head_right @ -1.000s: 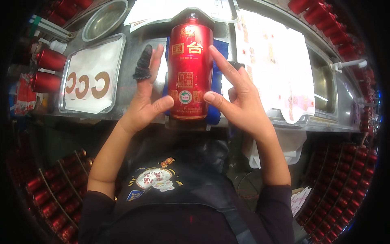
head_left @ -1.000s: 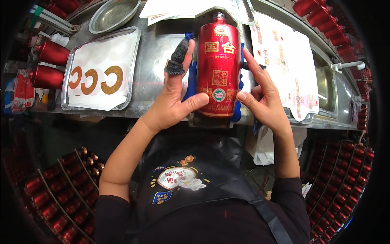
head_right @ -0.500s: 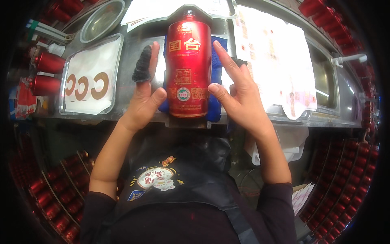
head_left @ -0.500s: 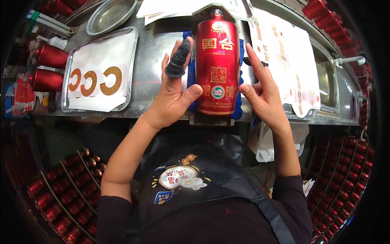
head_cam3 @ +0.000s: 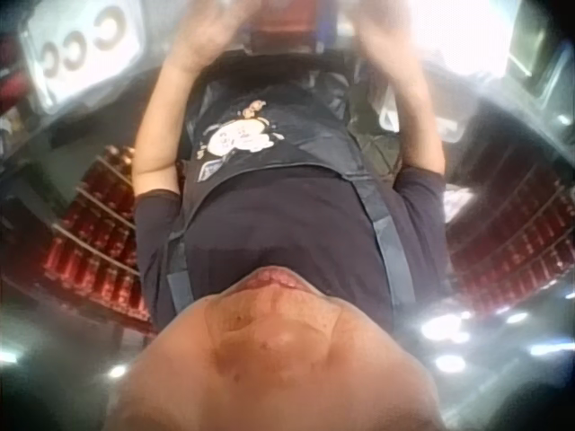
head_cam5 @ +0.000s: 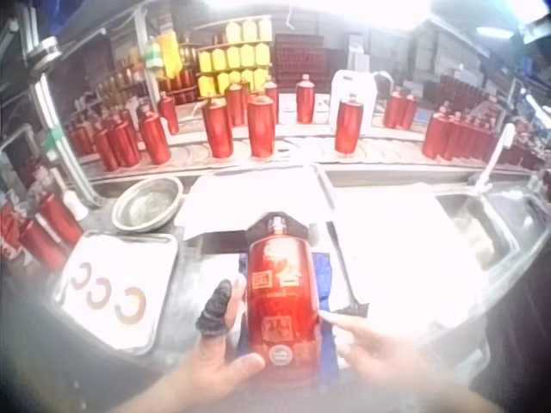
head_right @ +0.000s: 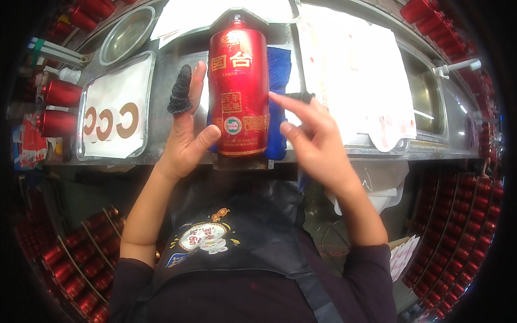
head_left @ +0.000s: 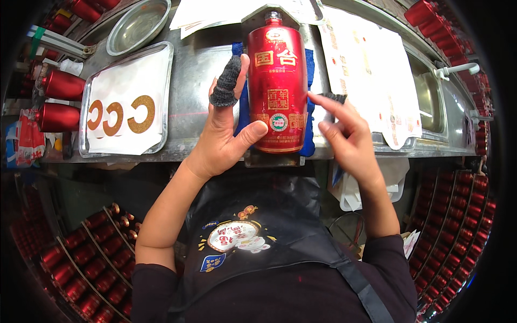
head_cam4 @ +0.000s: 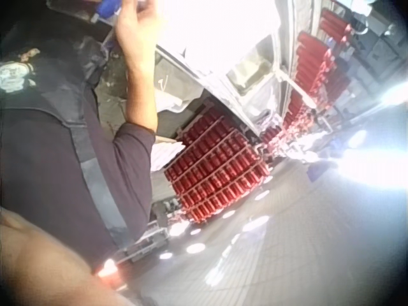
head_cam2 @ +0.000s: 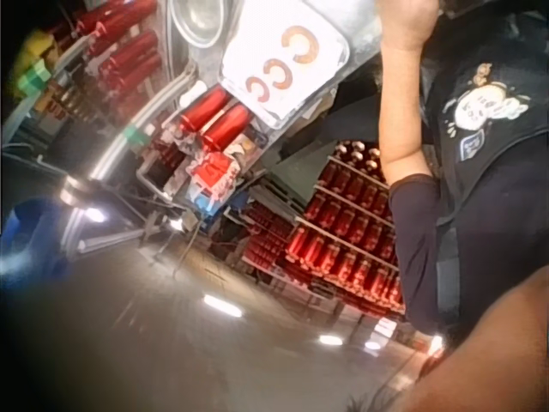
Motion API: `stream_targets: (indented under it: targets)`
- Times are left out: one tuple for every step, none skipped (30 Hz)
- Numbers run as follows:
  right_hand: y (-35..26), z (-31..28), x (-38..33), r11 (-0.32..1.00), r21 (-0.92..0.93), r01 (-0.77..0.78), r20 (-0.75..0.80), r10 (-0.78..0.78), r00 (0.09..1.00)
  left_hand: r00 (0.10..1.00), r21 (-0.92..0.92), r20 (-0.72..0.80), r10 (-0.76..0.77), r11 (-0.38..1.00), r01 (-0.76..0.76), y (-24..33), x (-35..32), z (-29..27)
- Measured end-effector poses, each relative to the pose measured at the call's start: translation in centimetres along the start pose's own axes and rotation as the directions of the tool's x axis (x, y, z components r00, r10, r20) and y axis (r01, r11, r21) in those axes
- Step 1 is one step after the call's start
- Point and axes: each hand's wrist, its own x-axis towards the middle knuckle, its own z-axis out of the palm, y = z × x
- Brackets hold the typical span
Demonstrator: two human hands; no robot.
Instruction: The person cleans the neck of a red bottle with a cloth, then applies a gold sticker to the base and a red label to the body. The person smooths the label and places the finished bottle on a nearby shelf.
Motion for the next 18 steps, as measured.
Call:
stream_targets:
  targets:
    - [-0.1,0.6,-0.8,0.999,0.041,0.005,-0.021,-0.004,1.0,1.0,0.015,0.012,-0.002,1.0,0.001,0.1,0.0,0.1]
    - [0.0,1.2,-1.5,0.999,0.005,0.038,-0.036,-0.038,0.999,1.0,0.017,0.015,-0.001,1.0,0.001,0.1,0.0,0.2]
    - [0.0,1.9,-2.5,0.997,0.08,-0.012,-0.058,0.016,0.998,1.0,-0.015,0.005,0.002,1.0,-0.002,0.2,0.1,0.4]
    - [0.0,2.3,-3.1,0.99,0.133,-0.046,-0.107,0.06,0.992,1.0,-0.061,-0.012,0.006,0.998,-0.007,0.2,0.1,0.5]
    - [0.1,2.8,-3.7,0.979,0.178,-0.096,-0.13,0.12,0.984,1.0,-0.098,-0.021,0.01,0.995,-0.012,0.3,0.1,0.7]
    - [0.2,3.0,-4.1,0.982,0.162,-0.097,-0.109,0.116,0.987,1.0,-0.107,-0.03,-0.004,0.994,0.0,0.3,0.1,0.8]
    - [0.2,3.2,-4.4,0.984,0.136,-0.111,-0.075,0.122,0.99,0.999,-0.109,-0.031,-0.015,0.994,0.011,0.4,0.1,0.9]
    - [0.2,3.2,-4.5,0.985,0.111,-0.132,-0.051,0.138,0.989,0.999,-0.126,-0.032,-0.02,0.992,0.016,0.4,0.1,1.0]
    - [0.2,3.3,-4.5,0.989,0.099,-0.114,-0.043,0.118,0.992,0.999,-0.129,-0.034,-0.028,0.991,0.024,0.5,0.1,1.1]
    - [0.2,3.3,-4.4,0.991,0.086,-0.099,-0.042,0.103,0.994,0.999,-0.146,-0.042,-0.029,0.989,0.022,0.5,0.1,1.3]
    - [0.1,3.2,-4.3,0.995,0.075,-0.066,-0.048,0.069,0.996,0.998,-0.153,-0.047,-0.031,0.988,0.024,0.6,0.1,1.4]
    - [0.0,3.3,-4.1,0.992,0.101,-0.073,-0.044,0.078,0.996,0.998,-0.167,-0.055,-0.027,0.986,0.017,0.6,0.2,1.5]
    - [-0.1,3.3,-4.0,0.991,0.103,-0.083,-0.043,0.088,0.995,0.998,-0.171,-0.061,-0.026,0.985,0.016,0.6,0.2,1.6]
    - [-0.1,3.4,-4.0,0.99,0.104,-0.096,-0.043,0.101,0.994,0.997,-0.181,-0.069,-0.028,0.983,0.015,0.6,0.2,1.7]
    - [-0.2,3.5,-4.0,0.989,0.11,-0.101,-0.027,0.105,0.994,0.998,-0.186,-0.051,-0.026,0.982,0.016,0.6,0.2,1.7]
    - [-0.2,3.6,-4.1,0.991,0.086,-0.101,-0.044,0.105,0.993,0.999,-0.195,-0.036,-0.023,0.981,0.015,0.6,0.2,1.7]
    - [-0.2,3.7,-4.2,0.993,0.068,-0.092,-0.045,0.096,0.994,1.0,-0.204,-0.02,-0.019,0.979,0.014,0.6,0.2,1.6]
    - [-0.1,3.7,-4.3,0.995,0.05,-0.084,-0.046,0.086,0.995,1.0,-0.158,0.003,-0.024,0.987,0.024,0.6,0.2,1.3]
